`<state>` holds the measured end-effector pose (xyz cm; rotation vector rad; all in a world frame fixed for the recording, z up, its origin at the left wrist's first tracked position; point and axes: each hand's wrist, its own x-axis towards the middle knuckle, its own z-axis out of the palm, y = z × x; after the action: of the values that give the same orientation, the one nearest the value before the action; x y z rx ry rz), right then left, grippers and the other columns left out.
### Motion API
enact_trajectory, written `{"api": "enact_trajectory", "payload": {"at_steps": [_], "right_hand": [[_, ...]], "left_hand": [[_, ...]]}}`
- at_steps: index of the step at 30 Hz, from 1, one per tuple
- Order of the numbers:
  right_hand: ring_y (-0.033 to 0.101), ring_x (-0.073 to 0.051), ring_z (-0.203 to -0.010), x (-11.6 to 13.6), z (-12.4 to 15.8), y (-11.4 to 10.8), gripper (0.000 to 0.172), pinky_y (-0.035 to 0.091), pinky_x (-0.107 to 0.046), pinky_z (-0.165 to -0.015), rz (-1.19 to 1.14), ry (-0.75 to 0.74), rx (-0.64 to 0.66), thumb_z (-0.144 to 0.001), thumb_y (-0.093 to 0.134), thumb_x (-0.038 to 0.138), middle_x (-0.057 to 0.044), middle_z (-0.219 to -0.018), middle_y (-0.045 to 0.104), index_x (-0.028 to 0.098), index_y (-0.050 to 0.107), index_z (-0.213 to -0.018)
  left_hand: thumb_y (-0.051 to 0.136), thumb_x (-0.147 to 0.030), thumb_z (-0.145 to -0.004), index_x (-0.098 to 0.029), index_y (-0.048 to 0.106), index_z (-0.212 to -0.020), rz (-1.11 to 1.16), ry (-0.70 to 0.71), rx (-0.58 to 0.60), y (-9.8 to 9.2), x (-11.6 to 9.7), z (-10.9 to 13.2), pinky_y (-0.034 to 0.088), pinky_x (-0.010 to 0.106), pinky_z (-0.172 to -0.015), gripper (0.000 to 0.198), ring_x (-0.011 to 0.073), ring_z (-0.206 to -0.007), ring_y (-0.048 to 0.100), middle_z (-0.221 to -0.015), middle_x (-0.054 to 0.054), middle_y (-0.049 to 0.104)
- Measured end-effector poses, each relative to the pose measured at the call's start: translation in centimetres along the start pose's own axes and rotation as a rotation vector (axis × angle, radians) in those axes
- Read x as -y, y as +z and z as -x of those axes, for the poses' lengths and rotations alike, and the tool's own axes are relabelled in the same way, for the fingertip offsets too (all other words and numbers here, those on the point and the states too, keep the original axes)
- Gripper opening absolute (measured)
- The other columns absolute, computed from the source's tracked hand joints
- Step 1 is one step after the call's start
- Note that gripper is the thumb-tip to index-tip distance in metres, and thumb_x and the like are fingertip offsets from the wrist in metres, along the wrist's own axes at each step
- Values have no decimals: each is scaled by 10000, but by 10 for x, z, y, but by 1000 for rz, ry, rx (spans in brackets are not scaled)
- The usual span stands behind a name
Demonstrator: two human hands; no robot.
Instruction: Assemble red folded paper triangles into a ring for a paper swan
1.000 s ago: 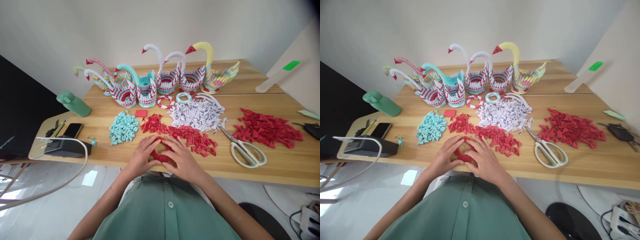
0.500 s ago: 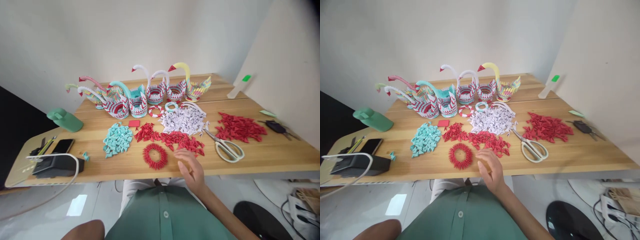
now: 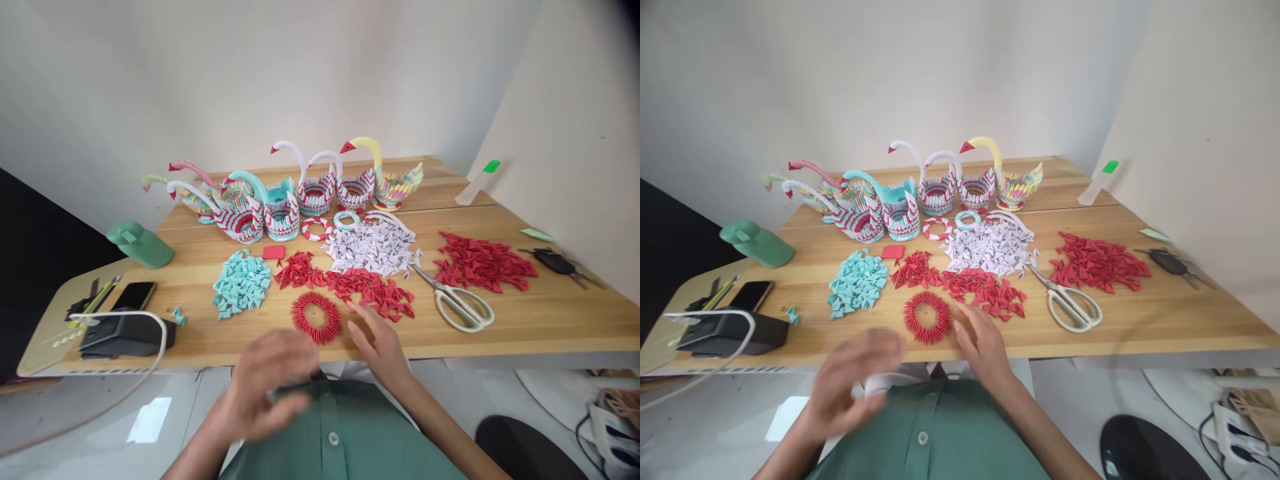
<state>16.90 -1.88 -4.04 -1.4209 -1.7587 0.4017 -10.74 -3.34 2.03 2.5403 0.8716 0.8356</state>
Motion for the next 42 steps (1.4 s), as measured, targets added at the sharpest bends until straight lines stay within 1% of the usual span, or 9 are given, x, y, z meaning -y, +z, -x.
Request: {"api": "enact_trajectory", "payload": {"at_steps": [2,5,8,13,21,26,29,32,42], "right_hand": [[648,-270,-1188,-1,0,0,431,537,-450,-1004,53,-68,56,-975,519,319,-112,-1265,695,228,524,-1397],[554,-276,-1318,-2,-2,2,638,489,-484,-1072,114,-159,144,-975,542,325,-122,-1431,580,258,287,-1556],[492,-290,-1374,-1,-4,3,768,471,-520,-1089,166,-174,222,-973,558,343,-140,-1498,507,264,119,-1599],[471,-306,-1389,-2,-6,5,812,461,-543,-1096,189,-154,284,-978,551,366,-161,-1516,477,238,50,-1605],[475,-315,-1385,-5,-7,5,789,455,-557,-1101,173,-147,318,-980,542,406,-153,-1518,476,240,90,-1605],[476,-279,-1387,-6,-7,3,693,456,-536,-1106,133,-120,284,-1023,443,311,-130,-1500,506,262,70,-1605],[491,-290,-1374,-10,-6,5,694,466,-556,-1090,156,-124,259,-1024,414,257,-129,-1489,518,271,37,-1607],[496,-298,-1368,-12,-5,7,701,478,-560,-1078,175,-128,255,-1023,401,225,-136,-1476,530,264,17,-1608],[503,-308,-1361,-11,-7,8,753,498,-565,-1060,201,-138,275,-1005,391,170,-144,-1471,533,257,-60,-1602]], "left_hand": [[571,-351,-964,-274,482,-1432,30,-159,-98,17,23,-20,546,474,-1019,482,277,-1282,582,-1364,110,623],[671,-390,-904,-234,267,-1553,-36,-204,-37,36,47,-35,442,534,-1119,780,324,-1421,423,-1529,176,439],[769,-443,-817,-230,142,-1583,-83,-192,58,46,56,-39,381,561,-1155,1012,348,-1478,310,-1592,202,315],[811,-494,-756,-221,142,-1581,-110,-185,95,56,60,-45,351,579,-1167,1097,367,-1463,334,-1573,207,351],[737,-506,-828,-210,243,-1551,-90,-146,37,57,65,-47,399,573,-1129,925,350,-1378,466,-1472,195,500],[596,-259,-960,-209,556,-1334,-114,-59,-33,46,68,-73,447,508,-1081,379,272,-1245,585,-1309,118,651],[582,-173,-947,-188,679,-1103,-129,7,67,42,63,-94,467,471,-1039,185,242,-1116,631,-1136,84,713],[626,-159,-913,-183,691,-966,-176,30,190,42,58,-110,452,465,-1037,87,227,-1040,630,-1063,61,708],[620,-131,-905,-170,652,-881,-238,46,264,55,61,-116,426,441,-1043,56,194,-932,625,-929,19,682]]}}
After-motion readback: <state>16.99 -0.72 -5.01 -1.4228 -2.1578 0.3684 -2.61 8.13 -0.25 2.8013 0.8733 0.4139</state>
